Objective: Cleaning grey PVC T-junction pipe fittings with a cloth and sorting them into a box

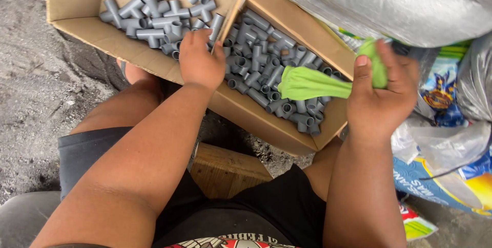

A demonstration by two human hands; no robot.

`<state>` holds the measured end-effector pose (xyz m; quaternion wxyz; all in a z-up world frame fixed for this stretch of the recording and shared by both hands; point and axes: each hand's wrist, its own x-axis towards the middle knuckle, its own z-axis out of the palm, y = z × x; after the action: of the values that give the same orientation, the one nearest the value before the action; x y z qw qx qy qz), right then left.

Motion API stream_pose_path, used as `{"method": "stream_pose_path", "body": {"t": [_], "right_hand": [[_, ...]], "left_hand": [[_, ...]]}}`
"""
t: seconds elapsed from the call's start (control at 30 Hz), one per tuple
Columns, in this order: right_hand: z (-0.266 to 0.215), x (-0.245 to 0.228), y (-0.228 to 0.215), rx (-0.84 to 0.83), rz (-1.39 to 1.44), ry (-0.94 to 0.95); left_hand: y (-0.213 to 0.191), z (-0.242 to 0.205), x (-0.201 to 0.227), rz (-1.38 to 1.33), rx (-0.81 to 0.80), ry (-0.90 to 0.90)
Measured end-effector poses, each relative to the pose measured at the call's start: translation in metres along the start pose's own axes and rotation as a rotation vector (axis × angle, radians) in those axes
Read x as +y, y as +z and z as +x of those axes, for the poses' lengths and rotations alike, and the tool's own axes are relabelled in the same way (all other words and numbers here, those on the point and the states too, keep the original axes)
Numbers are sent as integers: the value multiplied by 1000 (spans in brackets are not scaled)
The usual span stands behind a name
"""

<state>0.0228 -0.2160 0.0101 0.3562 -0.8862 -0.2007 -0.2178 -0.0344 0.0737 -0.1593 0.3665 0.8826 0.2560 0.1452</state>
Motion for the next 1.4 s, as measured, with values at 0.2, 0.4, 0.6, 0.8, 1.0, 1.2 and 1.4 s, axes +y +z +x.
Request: {"method": "stream_pose_path", "body": {"t": [0.2, 0.4, 0.6, 0.8, 1.0, 1.2, 1.4], "right_hand": [[-9, 20, -53, 324, -47, -246], [-24, 12, -73, 342, -14, -114], [-28, 33, -88, 195, -36, 20], [-23, 36, -98, 109, -5, 46], [-26, 35, -98, 104, 31, 93], [-27, 29, -86, 110, 97, 136], [-15, 10, -71, 99, 310, 207]], "left_hand": [[45, -29, 46, -19, -430, 395], [110, -62, 64, 283, -1039, 255], [119, -76, 112, 567, -1455, 104], [143, -86, 88, 570, -1316, 100], [150, -83, 67, 521, -1291, 112], [104, -83, 99, 491, -1271, 140], [70, -87, 93, 349, -1160, 31]]}}
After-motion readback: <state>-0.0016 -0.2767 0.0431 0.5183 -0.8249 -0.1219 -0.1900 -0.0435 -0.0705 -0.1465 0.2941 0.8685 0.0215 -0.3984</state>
